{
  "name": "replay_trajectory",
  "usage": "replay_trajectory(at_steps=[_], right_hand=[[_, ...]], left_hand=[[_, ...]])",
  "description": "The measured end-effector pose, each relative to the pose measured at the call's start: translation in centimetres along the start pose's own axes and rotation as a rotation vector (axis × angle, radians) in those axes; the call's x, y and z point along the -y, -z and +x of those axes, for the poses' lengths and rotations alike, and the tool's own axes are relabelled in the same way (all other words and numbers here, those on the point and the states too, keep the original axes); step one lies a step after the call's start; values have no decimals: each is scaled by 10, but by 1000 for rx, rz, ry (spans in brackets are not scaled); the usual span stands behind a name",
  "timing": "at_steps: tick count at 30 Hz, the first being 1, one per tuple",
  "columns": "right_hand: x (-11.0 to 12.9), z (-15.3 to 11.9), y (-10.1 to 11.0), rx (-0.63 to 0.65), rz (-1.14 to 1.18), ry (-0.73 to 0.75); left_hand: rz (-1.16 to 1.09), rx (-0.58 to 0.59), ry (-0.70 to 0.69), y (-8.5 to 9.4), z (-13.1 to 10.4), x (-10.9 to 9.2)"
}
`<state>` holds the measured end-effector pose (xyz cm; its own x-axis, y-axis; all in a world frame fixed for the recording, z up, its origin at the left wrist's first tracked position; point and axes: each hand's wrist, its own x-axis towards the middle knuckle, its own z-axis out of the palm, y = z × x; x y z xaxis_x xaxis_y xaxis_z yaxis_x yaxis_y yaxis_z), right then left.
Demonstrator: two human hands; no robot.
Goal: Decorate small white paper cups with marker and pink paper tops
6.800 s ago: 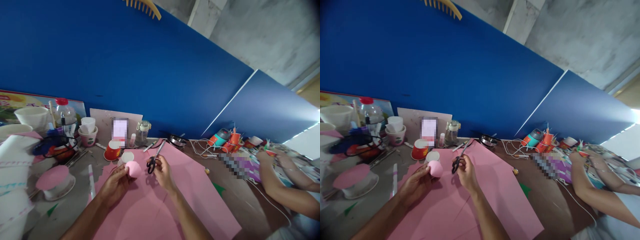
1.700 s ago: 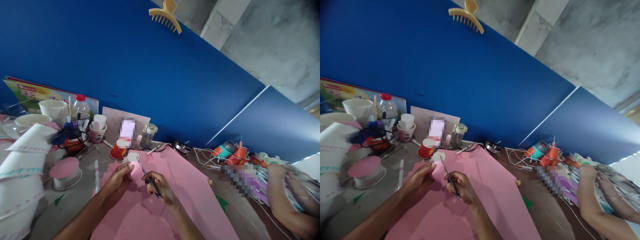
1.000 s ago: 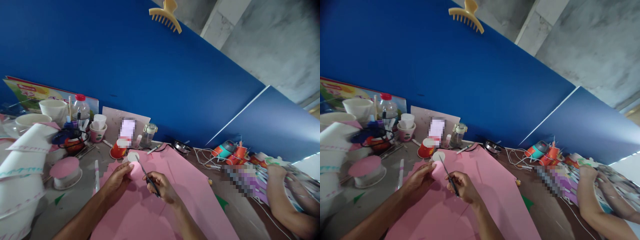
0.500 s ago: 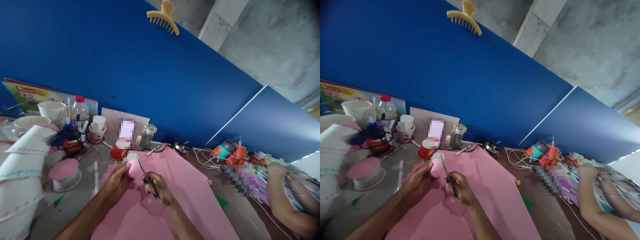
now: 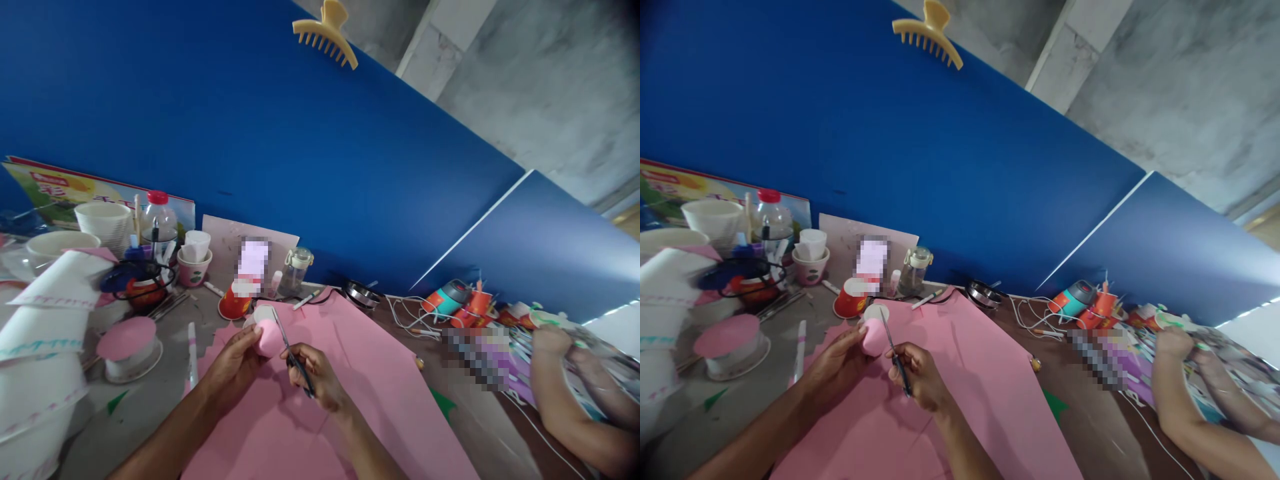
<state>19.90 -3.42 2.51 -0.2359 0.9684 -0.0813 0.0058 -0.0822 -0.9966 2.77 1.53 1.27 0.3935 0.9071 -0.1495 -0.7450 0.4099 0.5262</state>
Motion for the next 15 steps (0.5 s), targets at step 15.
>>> replay_trajectory(at_steps=[15], right_hand=[[-1,-1,2,-7,-10,11]], left_hand=[[15,-19,-13,1,0,1]])
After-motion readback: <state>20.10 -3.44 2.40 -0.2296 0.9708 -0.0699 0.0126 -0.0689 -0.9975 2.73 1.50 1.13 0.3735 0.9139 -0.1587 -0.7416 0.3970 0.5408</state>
